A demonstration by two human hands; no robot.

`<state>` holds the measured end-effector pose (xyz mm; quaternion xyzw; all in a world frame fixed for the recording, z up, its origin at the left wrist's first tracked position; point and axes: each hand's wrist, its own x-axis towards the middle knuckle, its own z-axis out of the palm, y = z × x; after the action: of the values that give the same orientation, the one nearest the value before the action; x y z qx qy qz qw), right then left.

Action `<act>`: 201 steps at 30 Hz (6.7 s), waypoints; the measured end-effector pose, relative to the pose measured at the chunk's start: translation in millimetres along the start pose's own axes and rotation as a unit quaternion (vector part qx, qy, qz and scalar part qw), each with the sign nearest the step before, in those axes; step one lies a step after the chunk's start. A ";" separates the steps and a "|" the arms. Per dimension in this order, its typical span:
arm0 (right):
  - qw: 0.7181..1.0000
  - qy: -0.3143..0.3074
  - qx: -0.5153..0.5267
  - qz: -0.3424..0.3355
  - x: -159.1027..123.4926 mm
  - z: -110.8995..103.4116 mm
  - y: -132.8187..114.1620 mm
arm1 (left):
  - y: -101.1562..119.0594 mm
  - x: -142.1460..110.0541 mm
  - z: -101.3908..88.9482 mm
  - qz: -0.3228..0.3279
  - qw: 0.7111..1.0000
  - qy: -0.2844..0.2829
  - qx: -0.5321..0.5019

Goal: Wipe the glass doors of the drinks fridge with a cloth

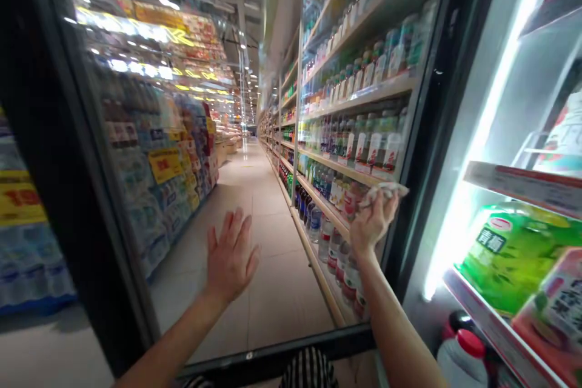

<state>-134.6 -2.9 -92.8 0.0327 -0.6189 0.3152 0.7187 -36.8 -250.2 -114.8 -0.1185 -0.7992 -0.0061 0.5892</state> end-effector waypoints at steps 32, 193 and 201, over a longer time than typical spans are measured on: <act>0.995 -0.038 0.007 -0.091 97.3 45.8 -101.3 | -71.2 94.8 -50.7 -0.011 0.998 0.038 0.058; 0.938 -0.226 0.061 -0.257 4.2 36.2 -181.5 | -71.1 92.5 -35.1 0.151 0.988 0.008 0.037; 0.995 -0.065 -0.029 -0.067 101.0 23.7 -21.9 | -63.9 90.4 -38.0 0.115 0.991 0.000 0.068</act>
<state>-140.9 10.9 12.2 0.0738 -0.6697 0.2458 0.6969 -38.8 -301.5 -9.7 -0.1693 -0.7790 0.1155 0.5926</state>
